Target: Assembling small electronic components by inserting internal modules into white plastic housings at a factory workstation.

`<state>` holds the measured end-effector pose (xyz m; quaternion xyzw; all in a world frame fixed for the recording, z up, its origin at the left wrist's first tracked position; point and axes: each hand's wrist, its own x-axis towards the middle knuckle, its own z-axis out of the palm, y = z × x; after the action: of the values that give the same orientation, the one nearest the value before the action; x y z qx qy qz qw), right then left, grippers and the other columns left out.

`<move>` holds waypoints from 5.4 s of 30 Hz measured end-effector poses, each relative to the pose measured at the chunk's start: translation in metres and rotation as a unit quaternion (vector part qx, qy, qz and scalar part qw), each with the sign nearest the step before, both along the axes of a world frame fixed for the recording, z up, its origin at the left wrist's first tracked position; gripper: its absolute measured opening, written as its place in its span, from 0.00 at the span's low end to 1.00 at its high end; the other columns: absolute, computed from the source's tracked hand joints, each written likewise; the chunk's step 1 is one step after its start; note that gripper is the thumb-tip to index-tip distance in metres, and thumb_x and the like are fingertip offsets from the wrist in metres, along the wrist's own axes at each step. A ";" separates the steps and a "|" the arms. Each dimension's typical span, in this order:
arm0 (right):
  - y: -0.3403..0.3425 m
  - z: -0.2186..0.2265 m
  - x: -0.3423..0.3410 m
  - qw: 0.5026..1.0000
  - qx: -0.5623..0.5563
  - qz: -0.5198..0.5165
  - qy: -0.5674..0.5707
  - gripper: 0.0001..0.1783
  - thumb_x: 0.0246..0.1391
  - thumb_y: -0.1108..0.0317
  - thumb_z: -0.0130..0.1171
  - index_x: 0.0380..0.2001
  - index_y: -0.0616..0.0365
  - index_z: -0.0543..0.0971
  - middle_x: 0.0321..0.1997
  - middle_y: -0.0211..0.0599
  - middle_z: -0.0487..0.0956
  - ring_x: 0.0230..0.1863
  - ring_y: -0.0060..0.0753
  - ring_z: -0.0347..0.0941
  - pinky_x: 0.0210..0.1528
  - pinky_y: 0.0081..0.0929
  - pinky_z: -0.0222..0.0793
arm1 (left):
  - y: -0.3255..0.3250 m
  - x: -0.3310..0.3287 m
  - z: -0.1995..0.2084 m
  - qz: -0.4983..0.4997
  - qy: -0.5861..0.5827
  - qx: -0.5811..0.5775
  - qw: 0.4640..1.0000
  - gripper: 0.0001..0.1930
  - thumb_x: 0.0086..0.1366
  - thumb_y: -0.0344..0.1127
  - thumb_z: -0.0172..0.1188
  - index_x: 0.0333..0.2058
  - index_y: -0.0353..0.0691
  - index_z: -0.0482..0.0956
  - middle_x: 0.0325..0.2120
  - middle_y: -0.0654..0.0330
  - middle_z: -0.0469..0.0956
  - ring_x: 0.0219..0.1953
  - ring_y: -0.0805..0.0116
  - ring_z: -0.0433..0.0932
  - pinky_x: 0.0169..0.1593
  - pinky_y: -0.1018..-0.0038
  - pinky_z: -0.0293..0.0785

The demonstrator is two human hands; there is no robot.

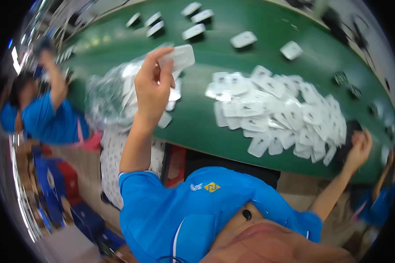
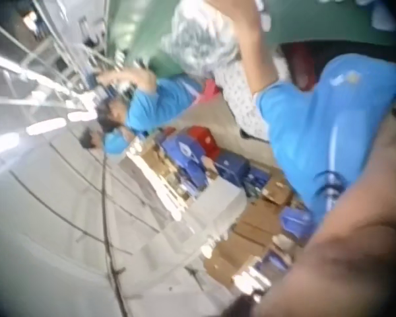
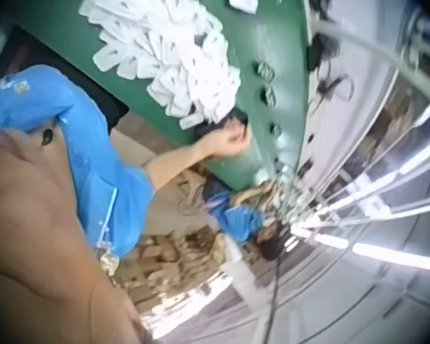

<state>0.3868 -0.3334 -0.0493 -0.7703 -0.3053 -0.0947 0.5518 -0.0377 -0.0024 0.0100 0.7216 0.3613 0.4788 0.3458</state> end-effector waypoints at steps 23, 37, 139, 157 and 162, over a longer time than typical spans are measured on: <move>0.159 0.095 -0.164 0.918 0.152 0.339 0.139 0.09 0.53 0.79 0.52 0.39 0.60 0.72 0.21 0.28 0.71 0.21 0.16 0.61 0.22 0.12 0.56 | -0.064 0.158 0.029 -0.283 -0.051 0.115 0.951 0.10 0.54 0.17 0.55 0.34 0.37 0.78 0.23 0.63 0.71 0.18 0.77 0.64 0.21 0.83 0.61; 0.165 0.104 -0.167 0.947 0.110 0.263 -0.150 0.06 0.44 0.82 0.58 0.28 0.61 0.76 0.28 0.31 0.73 0.21 0.21 0.61 0.21 0.16 0.55 | -0.068 0.150 0.032 -0.311 -0.139 -0.075 0.937 0.04 0.60 0.21 0.53 0.34 0.33 0.75 0.22 0.62 0.72 0.16 0.79 0.67 0.19 0.86 0.63; 0.214 0.004 0.123 0.852 -0.522 0.021 0.042 0.29 0.55 0.41 0.45 0.27 0.59 0.75 0.25 0.39 0.76 0.16 0.38 0.72 0.26 0.29 0.70 | 0.019 0.362 -0.070 -0.346 0.223 -0.060 0.909 0.08 0.58 0.29 0.53 0.37 0.37 0.75 0.24 0.60 0.75 0.24 0.70 0.70 0.31 0.77 0.68; 0.175 -0.029 0.131 0.913 -0.339 0.208 -0.087 0.17 0.43 0.76 0.57 0.40 0.57 0.73 0.42 0.35 0.76 0.41 0.38 0.71 0.47 0.29 0.67 | 0.021 0.379 -0.121 -0.322 0.278 0.296 0.855 0.21 0.52 0.27 0.59 0.47 0.36 0.69 0.40 0.54 0.73 0.40 0.55 0.71 0.44 0.68 0.69; 0.195 -0.026 0.104 0.920 -0.287 0.232 -0.130 0.15 0.43 0.77 0.57 0.39 0.57 0.74 0.42 0.34 0.76 0.42 0.38 0.72 0.47 0.30 0.68 | 0.019 0.371 -0.121 -0.348 0.224 0.241 0.878 0.24 0.53 0.22 0.56 0.51 0.38 0.67 0.45 0.55 0.73 0.45 0.55 0.72 0.48 0.69 0.69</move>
<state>0.4906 -0.1386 -0.0757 -0.7845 -0.5581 0.0285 0.2688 0.3333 0.0166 -0.1105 0.9497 0.0281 0.2257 0.2152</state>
